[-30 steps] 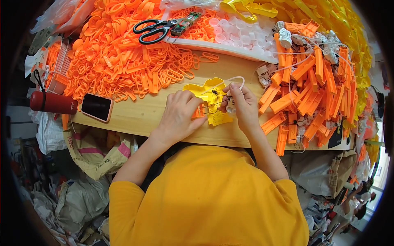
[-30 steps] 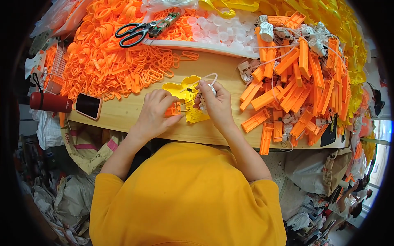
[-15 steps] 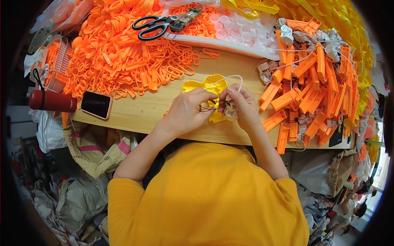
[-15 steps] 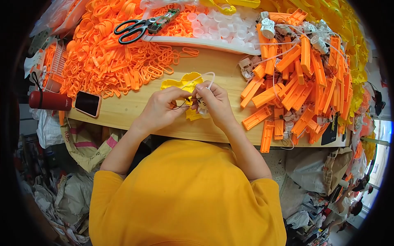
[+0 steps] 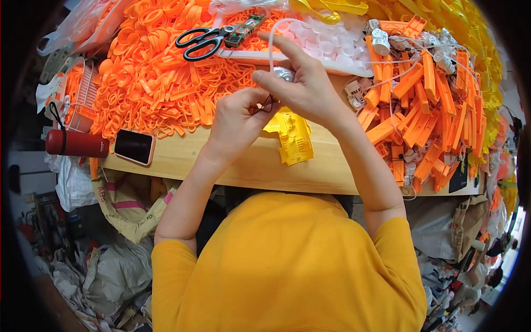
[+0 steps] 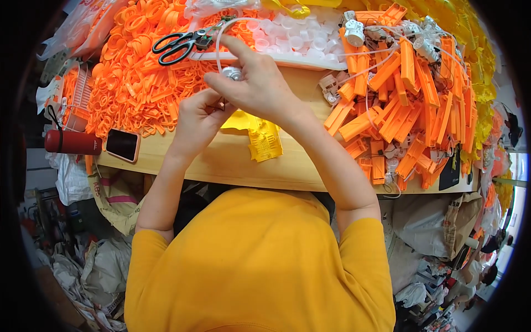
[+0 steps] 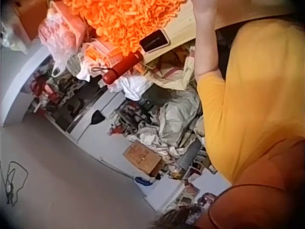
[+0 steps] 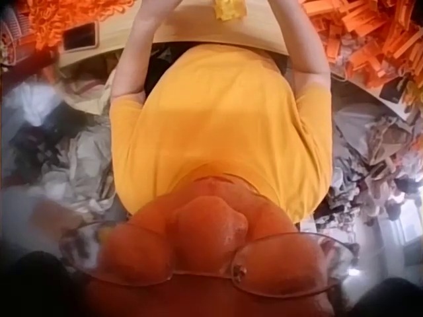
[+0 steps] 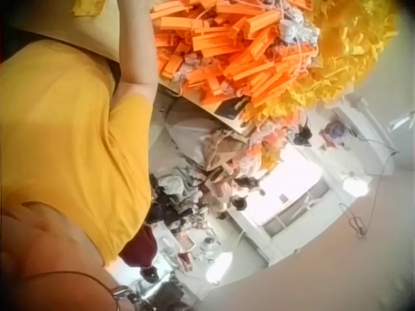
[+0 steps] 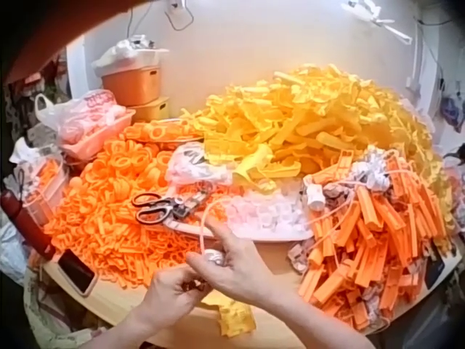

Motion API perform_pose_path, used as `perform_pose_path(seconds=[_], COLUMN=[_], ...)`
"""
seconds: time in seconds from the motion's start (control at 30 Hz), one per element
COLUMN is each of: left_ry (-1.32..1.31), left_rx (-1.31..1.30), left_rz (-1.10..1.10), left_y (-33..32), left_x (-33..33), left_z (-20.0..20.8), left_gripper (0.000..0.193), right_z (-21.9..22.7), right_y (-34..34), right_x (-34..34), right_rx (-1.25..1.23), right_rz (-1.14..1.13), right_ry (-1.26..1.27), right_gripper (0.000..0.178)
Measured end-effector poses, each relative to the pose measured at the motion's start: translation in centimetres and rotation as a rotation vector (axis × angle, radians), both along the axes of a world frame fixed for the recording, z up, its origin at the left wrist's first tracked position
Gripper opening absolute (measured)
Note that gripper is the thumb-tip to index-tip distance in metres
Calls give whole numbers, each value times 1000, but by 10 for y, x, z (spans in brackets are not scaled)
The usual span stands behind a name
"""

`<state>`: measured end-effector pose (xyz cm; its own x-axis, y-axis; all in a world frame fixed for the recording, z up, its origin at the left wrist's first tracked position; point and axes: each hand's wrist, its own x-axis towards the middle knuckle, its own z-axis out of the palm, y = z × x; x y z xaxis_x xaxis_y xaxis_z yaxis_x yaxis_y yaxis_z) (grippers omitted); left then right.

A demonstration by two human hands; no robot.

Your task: Assembling plastic toy parts at a factory workstation.

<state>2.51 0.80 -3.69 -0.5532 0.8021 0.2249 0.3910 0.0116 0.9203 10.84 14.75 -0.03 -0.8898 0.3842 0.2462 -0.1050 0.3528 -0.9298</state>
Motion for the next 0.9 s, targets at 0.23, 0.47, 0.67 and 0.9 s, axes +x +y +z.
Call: perform_pose_path(seconds=[0.23,0.47,0.67,0.9], left_ry=[-68,-67,183,696], left_rx=[-335,-476,-300,5], left_rz=[-130,-126,-50,6], left_y=[-3,2,-3,-12], left_x=[9,10,26,43], left_z=[-36,-42,-47,-57], left_gripper=[17,19,14,14], right_z=[-42,-71,-74,-79], right_y=[2,-3,-9,-17], right_x=[41,88,94,95], right_rx=[-243,-566,-719,-690], right_rz=[-91,-101,-150,-157], right_ry=[-394,-273,-219,-136], right_gripper=[48,42,34,36])
